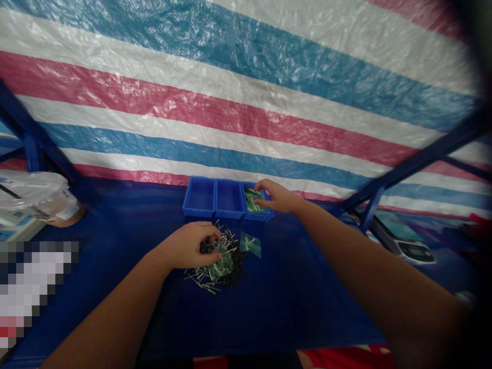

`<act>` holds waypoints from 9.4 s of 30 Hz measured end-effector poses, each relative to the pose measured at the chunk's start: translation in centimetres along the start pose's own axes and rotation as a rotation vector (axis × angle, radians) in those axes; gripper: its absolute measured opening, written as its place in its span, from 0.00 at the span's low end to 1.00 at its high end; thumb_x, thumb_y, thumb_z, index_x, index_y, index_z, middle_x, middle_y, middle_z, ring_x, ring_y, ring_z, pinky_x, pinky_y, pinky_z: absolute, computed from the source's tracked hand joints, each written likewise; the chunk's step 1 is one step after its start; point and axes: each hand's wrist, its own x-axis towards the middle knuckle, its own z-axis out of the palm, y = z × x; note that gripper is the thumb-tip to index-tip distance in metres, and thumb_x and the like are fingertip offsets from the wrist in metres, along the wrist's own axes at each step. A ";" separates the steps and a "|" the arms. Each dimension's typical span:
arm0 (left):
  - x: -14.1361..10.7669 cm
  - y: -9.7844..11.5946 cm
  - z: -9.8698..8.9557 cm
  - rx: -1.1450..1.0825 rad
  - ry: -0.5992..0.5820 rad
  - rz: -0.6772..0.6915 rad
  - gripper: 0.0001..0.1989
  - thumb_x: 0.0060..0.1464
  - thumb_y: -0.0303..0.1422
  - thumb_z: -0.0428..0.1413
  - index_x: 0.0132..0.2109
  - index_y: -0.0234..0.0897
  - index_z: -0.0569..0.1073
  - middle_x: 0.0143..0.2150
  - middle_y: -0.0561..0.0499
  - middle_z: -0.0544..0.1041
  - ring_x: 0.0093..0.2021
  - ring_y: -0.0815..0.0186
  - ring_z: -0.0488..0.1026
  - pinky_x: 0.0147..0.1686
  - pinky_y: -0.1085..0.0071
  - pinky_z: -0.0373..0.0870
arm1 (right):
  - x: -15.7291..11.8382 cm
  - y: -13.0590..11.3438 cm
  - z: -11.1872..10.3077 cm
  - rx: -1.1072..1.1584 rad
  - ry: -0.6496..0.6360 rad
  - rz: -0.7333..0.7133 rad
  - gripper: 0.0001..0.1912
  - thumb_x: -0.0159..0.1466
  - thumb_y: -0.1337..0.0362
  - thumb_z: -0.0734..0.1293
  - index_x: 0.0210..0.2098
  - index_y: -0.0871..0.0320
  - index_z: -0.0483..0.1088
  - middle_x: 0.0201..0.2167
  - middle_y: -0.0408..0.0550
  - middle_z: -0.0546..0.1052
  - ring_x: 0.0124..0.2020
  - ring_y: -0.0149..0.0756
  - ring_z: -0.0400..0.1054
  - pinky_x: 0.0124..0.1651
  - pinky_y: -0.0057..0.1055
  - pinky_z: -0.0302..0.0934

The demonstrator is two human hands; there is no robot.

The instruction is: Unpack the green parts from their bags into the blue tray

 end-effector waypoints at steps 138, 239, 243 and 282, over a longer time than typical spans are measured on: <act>0.1 -0.1 0.4 -0.018 0.035 0.056 0.18 0.48 0.34 0.64 0.48 0.39 0.76 0.43 0.50 0.75 0.42 0.63 0.73 0.45 0.65 0.70 | -5.9 -12.6 4.7 0.337 -0.243 0.102 0.25 0.51 0.61 0.79 0.47 0.53 0.74 0.37 0.44 0.76 0.35 0.34 0.68 0.37 0.30 0.61; 0.7 -2.4 0.0 0.199 0.664 -0.357 0.17 0.63 0.42 0.52 0.30 0.38 0.70 0.21 0.55 0.68 0.23 0.70 0.64 0.27 0.70 0.56 | -2.5 -13.3 10.7 0.133 0.145 -0.090 0.22 0.66 0.76 0.61 0.53 0.53 0.76 0.41 0.50 0.73 0.43 0.38 0.67 0.52 0.40 0.63; 0.8 -2.2 0.2 0.176 0.614 -0.326 0.16 0.62 0.40 0.53 0.29 0.38 0.71 0.22 0.55 0.68 0.23 0.70 0.64 0.27 0.71 0.56 | -1.9 -13.6 10.8 0.080 0.123 -0.054 0.15 0.66 0.74 0.64 0.48 0.56 0.78 0.40 0.51 0.72 0.43 0.39 0.66 0.51 0.39 0.63; 0.9 -1.3 1.0 0.046 0.475 -0.042 0.13 0.60 0.36 0.58 0.51 0.38 0.76 0.39 0.50 0.80 0.27 0.72 0.71 0.30 0.71 0.71 | -2.4 -13.0 9.6 1.104 0.294 0.260 0.12 0.60 0.55 0.72 0.32 0.57 0.71 0.19 0.38 0.69 0.18 0.27 0.62 0.22 0.27 0.57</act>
